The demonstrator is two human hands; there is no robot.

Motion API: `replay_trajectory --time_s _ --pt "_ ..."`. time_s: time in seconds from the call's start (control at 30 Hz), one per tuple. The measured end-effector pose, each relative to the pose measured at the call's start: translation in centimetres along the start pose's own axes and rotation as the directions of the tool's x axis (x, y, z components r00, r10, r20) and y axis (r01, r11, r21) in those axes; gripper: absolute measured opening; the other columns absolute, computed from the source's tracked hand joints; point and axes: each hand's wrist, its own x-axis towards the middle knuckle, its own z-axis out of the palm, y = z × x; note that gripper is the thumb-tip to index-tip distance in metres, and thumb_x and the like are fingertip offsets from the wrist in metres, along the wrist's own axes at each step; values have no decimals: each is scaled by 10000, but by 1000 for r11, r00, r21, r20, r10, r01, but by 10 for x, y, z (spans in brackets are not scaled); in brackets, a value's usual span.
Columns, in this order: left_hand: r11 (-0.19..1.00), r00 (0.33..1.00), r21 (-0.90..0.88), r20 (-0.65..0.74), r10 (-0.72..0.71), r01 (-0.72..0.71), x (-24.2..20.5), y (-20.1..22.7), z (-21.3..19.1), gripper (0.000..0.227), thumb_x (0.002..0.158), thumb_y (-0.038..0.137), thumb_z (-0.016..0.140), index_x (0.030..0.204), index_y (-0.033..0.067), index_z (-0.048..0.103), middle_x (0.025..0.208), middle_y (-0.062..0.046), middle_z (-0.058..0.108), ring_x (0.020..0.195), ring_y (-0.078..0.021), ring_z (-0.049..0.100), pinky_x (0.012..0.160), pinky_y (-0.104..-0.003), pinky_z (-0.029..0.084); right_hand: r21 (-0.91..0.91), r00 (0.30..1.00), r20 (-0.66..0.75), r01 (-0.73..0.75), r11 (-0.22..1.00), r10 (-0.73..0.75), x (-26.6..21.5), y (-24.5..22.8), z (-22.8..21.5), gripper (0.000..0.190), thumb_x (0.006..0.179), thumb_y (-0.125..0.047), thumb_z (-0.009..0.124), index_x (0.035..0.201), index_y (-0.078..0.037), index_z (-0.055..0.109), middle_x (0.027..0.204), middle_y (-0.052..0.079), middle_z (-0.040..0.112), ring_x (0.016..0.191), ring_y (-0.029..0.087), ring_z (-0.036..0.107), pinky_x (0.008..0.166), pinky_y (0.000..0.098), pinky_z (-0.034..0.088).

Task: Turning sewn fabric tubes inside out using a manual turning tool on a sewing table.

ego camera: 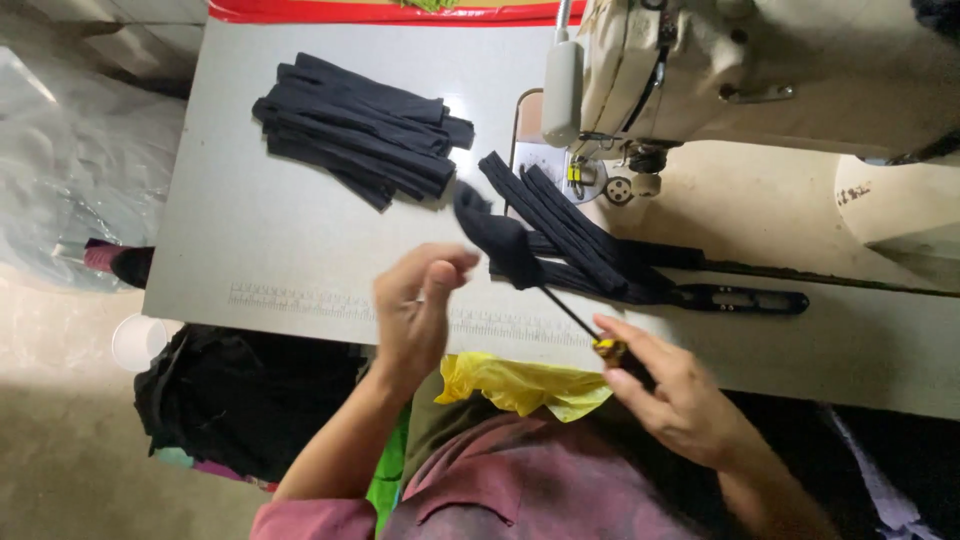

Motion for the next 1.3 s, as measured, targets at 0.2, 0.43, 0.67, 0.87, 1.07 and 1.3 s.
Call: replay_trajectory --time_s 0.2,0.43,0.67,0.87,1.07,1.3 --pt "870 906 -317 -66 -417 378 9 9 13 416 880 377 354 942 17 553 850 -116 631 805 -199 608 725 -311 532 112 990 -36 140 984 -137 14 -4 38 459 834 -261 488 1227 -28 446 954 69 658 843 144 621 848 236 409" --pt "825 946 -521 -90 -311 221 14 -6 34 414 894 445 306 696 122 472 722 -58 603 709 -177 563 684 -286 434 29 978 -171 127 992 -120 15 -18 61 452 859 -257 445 1240 -15 412 1217 168 514 1116 245 518 960 296 367" --pt "967 978 -159 -30 -205 198 -9 10 39 483 928 390 210 726 74 513 833 -85 634 844 -227 605 791 -324 430 572 991 -113 1 820 77 35 -31 75 422 857 -226 428 1233 -35 445 499 46 466 378 107 433 306 227 384" --pt "946 966 -222 160 -202 235 3 10 10 362 882 308 362 991 7 530 990 -235 538 981 -402 514 881 -500 374 461 954 -270 246 853 -129 48 -6 79 313 859 -153 457 1093 43 527 492 55 521 342 106 506 303 227 414" --pt "923 980 -350 -58 -192 160 25 2 10 424 933 405 275 963 52 507 951 -121 586 961 -204 527 896 -323 386 229 930 -325 253 940 -171 45 -33 72 367 831 -194 502 1139 3 541 518 73 543 424 116 540 444 260 467" --pt "812 965 -540 1 -263 221 -3 -5 48 457 966 355 160 733 106 465 893 -122 622 928 -228 557 870 -311 375 312 938 -335 198 929 -87 35 -22 86 382 852 -225 461 1162 -13 529 486 32 517 416 102 496 413 251 441"
